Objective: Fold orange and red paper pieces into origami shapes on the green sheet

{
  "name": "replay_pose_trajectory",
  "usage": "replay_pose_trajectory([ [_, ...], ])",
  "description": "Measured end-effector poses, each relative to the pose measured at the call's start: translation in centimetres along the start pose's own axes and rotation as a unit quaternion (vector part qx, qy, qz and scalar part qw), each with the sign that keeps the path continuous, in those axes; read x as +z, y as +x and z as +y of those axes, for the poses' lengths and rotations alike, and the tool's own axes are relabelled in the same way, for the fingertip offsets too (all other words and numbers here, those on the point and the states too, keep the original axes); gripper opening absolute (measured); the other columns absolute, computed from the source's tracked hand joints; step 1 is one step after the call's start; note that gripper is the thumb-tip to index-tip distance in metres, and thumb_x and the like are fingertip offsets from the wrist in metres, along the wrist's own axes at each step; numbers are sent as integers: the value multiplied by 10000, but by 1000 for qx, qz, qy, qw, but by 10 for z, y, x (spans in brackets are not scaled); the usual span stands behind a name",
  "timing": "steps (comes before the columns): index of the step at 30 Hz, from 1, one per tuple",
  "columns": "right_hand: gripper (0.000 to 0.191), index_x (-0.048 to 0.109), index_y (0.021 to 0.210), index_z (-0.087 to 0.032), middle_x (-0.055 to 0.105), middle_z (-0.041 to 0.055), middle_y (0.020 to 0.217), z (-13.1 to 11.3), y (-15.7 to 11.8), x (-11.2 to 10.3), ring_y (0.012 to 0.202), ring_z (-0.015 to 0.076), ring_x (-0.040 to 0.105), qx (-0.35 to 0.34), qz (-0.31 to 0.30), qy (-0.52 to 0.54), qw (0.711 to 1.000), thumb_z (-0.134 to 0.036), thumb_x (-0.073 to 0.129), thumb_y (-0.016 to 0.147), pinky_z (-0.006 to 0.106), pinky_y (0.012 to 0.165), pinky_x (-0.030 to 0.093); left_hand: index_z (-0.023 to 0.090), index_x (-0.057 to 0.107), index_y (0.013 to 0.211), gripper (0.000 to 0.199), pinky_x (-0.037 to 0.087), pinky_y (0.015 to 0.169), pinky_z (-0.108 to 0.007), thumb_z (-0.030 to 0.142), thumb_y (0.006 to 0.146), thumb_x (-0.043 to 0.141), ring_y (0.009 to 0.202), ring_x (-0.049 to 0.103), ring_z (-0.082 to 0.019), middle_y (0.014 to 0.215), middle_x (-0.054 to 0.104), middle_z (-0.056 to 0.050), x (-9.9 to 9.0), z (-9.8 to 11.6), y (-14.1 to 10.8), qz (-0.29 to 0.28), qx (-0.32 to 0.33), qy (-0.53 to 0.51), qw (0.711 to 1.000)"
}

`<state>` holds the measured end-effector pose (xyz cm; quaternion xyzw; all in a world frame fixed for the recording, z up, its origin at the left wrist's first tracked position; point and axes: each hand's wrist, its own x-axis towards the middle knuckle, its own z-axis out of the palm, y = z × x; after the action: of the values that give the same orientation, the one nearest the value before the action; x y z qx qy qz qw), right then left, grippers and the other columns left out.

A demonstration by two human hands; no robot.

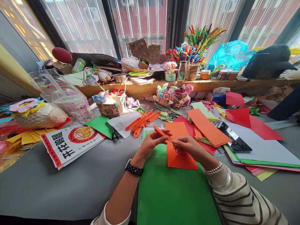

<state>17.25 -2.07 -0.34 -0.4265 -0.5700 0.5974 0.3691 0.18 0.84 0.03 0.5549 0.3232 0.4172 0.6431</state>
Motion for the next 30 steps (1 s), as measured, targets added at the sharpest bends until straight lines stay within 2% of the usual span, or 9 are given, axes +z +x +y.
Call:
replay_pose_trajectory([
  [3,307,584,578,-135,547,-13,507,1,0,0,483,75,495,13,-6,25,1000,-416,560,699,197,493,381,126,636,737,188,461,624,-245,262,611,664,728,579,-156,831,655,-71,1,1,0,7,3,-4,1000],
  [6,280,620,662,-140,592,6,570,3,2,2,534,95,530,-5,32,-13,999,-412,566,695,215,538,418,129,625,698,183,470,628,-255,261,586,684,684,578,-143,731,653,-38,1,-1,2,49,-6,-19,999],
  [11,243,634,820,-163,655,47,766,5,3,5,676,145,585,-109,111,-139,978,-355,608,673,259,636,457,118,617,635,181,477,629,-259,256,556,702,597,569,-117,611,616,-3,1,-6,4,81,-19,-26,996],
  [15,144,641,751,-172,660,34,693,5,1,8,619,141,588,-177,131,-235,947,-293,572,716,252,591,458,119,586,573,175,464,556,-226,256,568,695,513,548,-91,542,585,17,1,-8,4,84,-8,-23,996],
  [18,152,633,712,-173,646,23,633,4,1,7,584,134,588,-172,137,-248,944,-285,536,745,236,550,455,120,601,576,149,444,530,-195,246,595,678,502,539,-77,527,576,22,0,-7,4,80,25,-12,996],
  [20,164,626,695,-170,640,23,621,3,1,5,575,131,588,-164,147,-242,945,-291,530,749,228,540,456,129,620,613,127,443,528,-187,240,596,678,497,535,-69,543,588,26,-1,-7,5,111,40,-23,993],
  [23,170,623,695,-166,631,22,610,2,2,2,580,129,588,-159,156,-232,947,-292,524,753,221,539,455,135,639,631,128,450,535,-187,235,572,693,491,536,-64,552,599,29,-3,-6,5,153,40,-42,987],
  [30,202,616,689,-164,637,33,630,3,2,0,596,143,600,-149,163,-229,948,-327,515,755,241,565,464,136,664,674,170,476,559,-196,251,555,702,503,559,-72,591,638,14,-3,-5,5,186,29,-68,980],
])
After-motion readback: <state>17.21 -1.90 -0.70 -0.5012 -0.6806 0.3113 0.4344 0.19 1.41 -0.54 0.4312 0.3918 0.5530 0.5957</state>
